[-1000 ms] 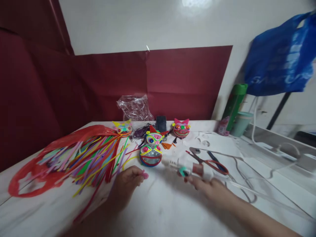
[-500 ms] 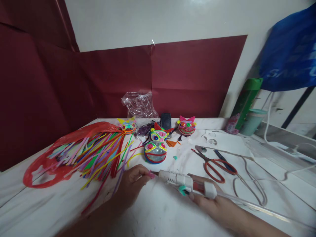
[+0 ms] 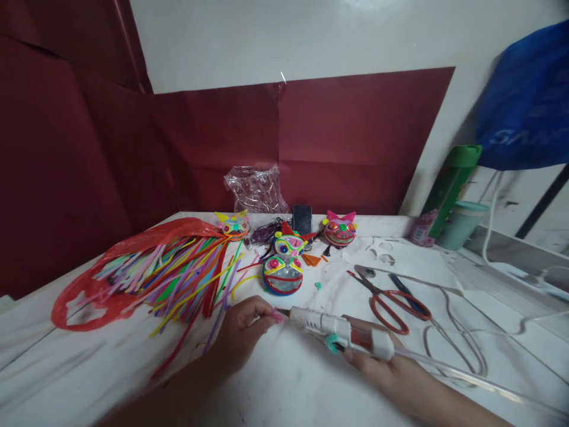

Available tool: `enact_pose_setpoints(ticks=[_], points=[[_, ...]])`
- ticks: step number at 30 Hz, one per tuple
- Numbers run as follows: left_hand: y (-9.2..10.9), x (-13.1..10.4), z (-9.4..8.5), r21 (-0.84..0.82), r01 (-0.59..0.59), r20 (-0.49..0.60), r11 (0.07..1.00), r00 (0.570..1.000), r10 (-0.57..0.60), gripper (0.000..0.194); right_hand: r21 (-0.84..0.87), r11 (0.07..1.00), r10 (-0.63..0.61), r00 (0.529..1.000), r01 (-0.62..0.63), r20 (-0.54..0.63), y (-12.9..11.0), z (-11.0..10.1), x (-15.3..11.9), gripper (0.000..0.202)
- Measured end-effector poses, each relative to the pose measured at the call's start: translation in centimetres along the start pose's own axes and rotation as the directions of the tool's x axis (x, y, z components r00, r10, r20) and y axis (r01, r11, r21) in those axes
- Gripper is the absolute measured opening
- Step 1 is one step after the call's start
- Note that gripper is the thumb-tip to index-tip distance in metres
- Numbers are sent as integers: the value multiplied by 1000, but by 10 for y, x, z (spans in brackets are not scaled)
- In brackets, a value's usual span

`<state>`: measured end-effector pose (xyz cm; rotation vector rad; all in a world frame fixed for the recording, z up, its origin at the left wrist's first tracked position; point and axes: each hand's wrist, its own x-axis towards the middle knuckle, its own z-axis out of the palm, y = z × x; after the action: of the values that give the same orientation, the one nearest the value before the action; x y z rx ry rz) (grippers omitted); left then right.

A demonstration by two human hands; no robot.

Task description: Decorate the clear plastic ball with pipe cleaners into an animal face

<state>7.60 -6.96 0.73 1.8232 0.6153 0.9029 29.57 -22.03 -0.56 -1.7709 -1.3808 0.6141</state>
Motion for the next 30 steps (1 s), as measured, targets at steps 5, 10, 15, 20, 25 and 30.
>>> enact_pose_setpoints(ticks=[5, 10, 15, 20, 25, 30], points=[[0, 0, 0, 6, 3, 10, 1000, 1000, -3, 9, 41, 999, 19, 1000, -19, -11, 4, 2, -2, 48], [2, 0, 1, 19, 6, 0, 1000, 1000, -6, 9, -25, 999, -21, 1000, 21, 17, 3, 1, -2, 48], [4, -1, 2, -7, 27, 5, 1000, 1000, -27, 9, -50, 998, -30, 998, 27, -61, -1, 5, -2, 49], [3, -1, 2, -15, 26, 0, 1000, 1000, -26, 8, -60, 997, -56, 996, 52, -63, -2, 5, -2, 45], [1, -2, 1, -5, 30, -4, 1000, 1000, -30, 8, -39, 998, -55, 998, 54, -15, -9, -1, -2, 39], [-1, -2, 0, -27, 29, 2, 999, 1000, -29, 9, 15, 998, -59, 997, 60, -57, -9, -1, -2, 39]])
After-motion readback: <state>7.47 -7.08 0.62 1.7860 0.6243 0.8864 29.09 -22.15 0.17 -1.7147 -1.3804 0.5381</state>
